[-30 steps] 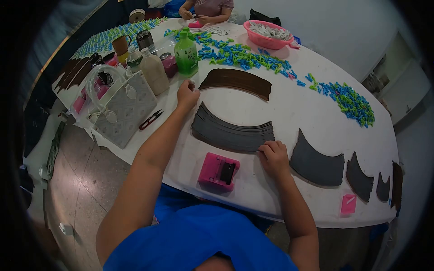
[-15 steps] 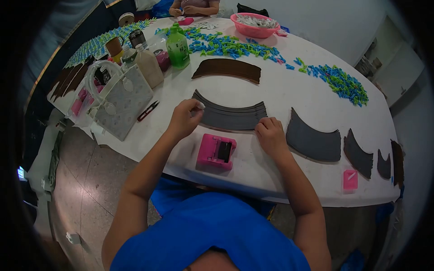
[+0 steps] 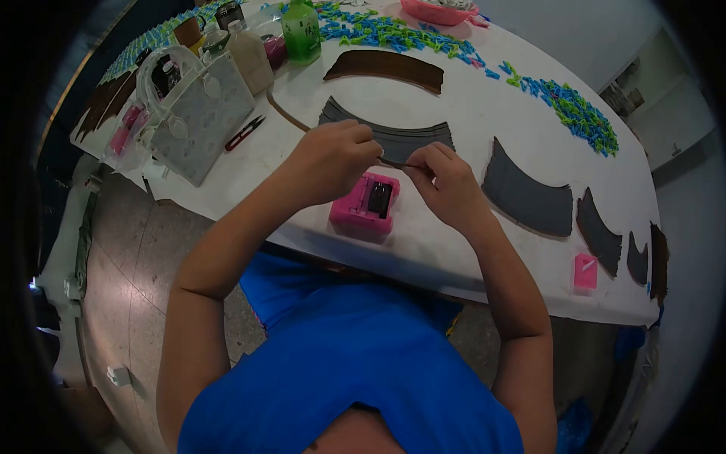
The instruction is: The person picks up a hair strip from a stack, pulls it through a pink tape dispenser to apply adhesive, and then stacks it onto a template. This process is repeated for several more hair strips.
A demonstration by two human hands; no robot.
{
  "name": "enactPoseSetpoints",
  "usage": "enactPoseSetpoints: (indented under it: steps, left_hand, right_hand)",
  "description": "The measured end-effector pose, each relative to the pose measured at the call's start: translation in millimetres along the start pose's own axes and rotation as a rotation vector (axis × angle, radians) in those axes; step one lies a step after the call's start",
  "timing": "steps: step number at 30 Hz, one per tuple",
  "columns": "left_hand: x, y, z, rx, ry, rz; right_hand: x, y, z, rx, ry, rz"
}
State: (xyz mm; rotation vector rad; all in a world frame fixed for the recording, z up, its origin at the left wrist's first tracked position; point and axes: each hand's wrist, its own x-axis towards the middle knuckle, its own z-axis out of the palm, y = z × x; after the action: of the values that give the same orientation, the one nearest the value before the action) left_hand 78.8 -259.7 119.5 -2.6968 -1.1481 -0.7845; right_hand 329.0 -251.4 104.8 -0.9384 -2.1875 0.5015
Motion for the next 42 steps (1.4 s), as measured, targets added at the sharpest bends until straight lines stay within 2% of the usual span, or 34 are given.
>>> enactPoseSetpoints:
  steps: [4,13,26,32,38,42]
  left_hand:
    - [0.5,-3.7,-12.7,0.113,-0.097,0.132]
    - [11.2,1.2,-31.6,0.200,-0.288,0.197]
    - [12.7,2.1,-26.4,0.243,-0.269,0.223]
    - [10.2,-0.2,-25.5,0.257,-0.289,0.204]
    - [-10.5,-12.5,-12.4,0.139,-0.232,0.163]
    - [-31.2,-19.5,6.7,0.072,-0.162,0.133]
  right_hand:
    - [-2.6,2.5,12.8,0.020,-0.090,-0.054]
    - [3.7,16.1,42.1,0.111,-0.189,-0.047]
    - [3.2,19.1,53.0,0.084,-0.212,0.062]
    - [2.8,19.1,54.1,0.106,-0.195,0.022]
    - [-1.5,17.2,46.8,0.102,-0.196,0.040]
    - [-5.8,24.2,41.5,0.026,-0.213,-0.065]
